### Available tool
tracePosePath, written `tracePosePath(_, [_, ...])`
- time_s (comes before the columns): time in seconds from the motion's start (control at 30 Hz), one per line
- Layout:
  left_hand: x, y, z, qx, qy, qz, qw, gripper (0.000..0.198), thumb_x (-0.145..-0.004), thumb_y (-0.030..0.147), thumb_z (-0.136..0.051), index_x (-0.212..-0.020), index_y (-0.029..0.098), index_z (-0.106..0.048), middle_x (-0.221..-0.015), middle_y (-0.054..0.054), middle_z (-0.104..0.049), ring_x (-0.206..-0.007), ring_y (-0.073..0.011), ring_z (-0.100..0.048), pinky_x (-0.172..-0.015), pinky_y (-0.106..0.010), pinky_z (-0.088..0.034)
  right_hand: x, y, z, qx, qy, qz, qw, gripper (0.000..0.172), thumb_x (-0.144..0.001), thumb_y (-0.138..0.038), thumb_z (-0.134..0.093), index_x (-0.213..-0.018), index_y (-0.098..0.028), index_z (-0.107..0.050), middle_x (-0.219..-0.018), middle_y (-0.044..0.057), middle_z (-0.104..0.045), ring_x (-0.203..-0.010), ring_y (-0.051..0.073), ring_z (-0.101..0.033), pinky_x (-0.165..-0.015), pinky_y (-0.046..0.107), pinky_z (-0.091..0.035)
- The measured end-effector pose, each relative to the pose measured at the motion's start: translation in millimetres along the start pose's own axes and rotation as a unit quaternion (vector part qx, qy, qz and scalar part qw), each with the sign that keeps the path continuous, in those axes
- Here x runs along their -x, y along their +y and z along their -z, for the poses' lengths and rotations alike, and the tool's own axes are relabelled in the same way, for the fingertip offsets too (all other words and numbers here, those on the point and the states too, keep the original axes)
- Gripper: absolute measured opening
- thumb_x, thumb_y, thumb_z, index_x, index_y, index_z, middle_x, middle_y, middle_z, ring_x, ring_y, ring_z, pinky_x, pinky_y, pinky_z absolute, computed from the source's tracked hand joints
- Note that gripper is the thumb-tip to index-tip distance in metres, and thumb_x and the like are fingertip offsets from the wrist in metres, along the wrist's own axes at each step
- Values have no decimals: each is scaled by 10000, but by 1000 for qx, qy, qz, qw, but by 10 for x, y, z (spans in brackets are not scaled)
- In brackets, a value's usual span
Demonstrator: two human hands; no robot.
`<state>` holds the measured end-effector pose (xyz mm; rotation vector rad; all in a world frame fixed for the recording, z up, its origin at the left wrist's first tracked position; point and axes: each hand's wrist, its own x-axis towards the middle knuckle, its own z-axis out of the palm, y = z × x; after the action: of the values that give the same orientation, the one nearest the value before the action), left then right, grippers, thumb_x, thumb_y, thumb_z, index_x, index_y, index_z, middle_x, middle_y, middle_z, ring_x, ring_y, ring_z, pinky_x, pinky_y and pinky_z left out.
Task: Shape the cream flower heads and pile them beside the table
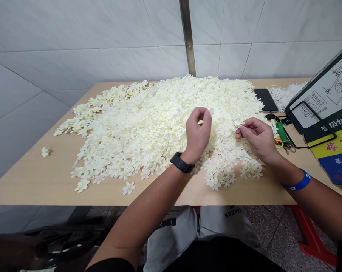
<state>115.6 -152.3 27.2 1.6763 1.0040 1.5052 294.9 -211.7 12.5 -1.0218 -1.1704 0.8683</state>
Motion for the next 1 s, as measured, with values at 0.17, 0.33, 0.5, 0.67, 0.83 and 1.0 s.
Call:
tracePosePath(0.17, [9, -74, -25, -61, -14, -21, 998, 137, -949, 283, -652, -873, 209, -566, -816, -1, -618, -736, -109, -561, -664, -259, -474, -20, 22, 17, 18, 19, -10, 1000, 191, -823, -347, -788, -833, -201, -665, -740, -4, -709, -620, 109, -673, -607, 263, -596])
tracePosePath(0.33, [126, -3, -81, -70, -86, -111, 988, 82, -980, 275, -619, -943, 214, -659, -889, -18, -692, -790, -113, -614, -658, -244, -489, -22, 4, -4, 28, 28, -25, 999, 207, -812, -369, -797, -823, -204, -673, -737, -2, -709, -624, 113, -671, -613, 262, -590])
tracePosePath(0.5, [158, 26, -92, -44, -120, -153, 980, 78, -956, 222, -664, -957, 224, -742, -953, -22, -749, -877, -115, -677, -690, -230, -528, -11, -6, -25, 23, -3, -30, 999, 249, -784, -425, -823, -827, -215, -695, -687, -6, -709, -614, 130, -687, -629, 283, -608])
tracePosePath(0.67, [138, 6, -97, -24, -117, -112, 987, 86, -936, 223, -689, -906, 236, -768, -917, -18, -769, -863, -127, -693, -684, -237, -543, -8, -17, -37, 6, -18, -35, 999, 322, -713, -495, -864, -805, -228, -709, -659, -3, -709, -592, 151, -688, -610, 317, -626])
tracePosePath(0.83, [129, 27, -97, 17, -129, -75, 989, 84, -927, 219, -696, -888, 232, -769, -917, -16, -774, -865, -122, -694, -663, -223, -529, -3, -39, -45, -2, -18, -29, 999, 317, -706, -490, -876, -793, -229, -719, -637, -5, -706, -585, 148, -687, -607, 308, -626])
tracePosePath(1.0, [130, 53, -89, 27, -137, -47, 989, 83, -925, 237, -699, -882, 237, -769, -928, -20, -773, -870, -131, -693, -666, -233, -538, -4, -55, -53, -1, -20, -26, 999, 351, -691, -523, -878, -781, -228, -710, -620, -9, -690, -577, 154, -681, -606, 327, -631])
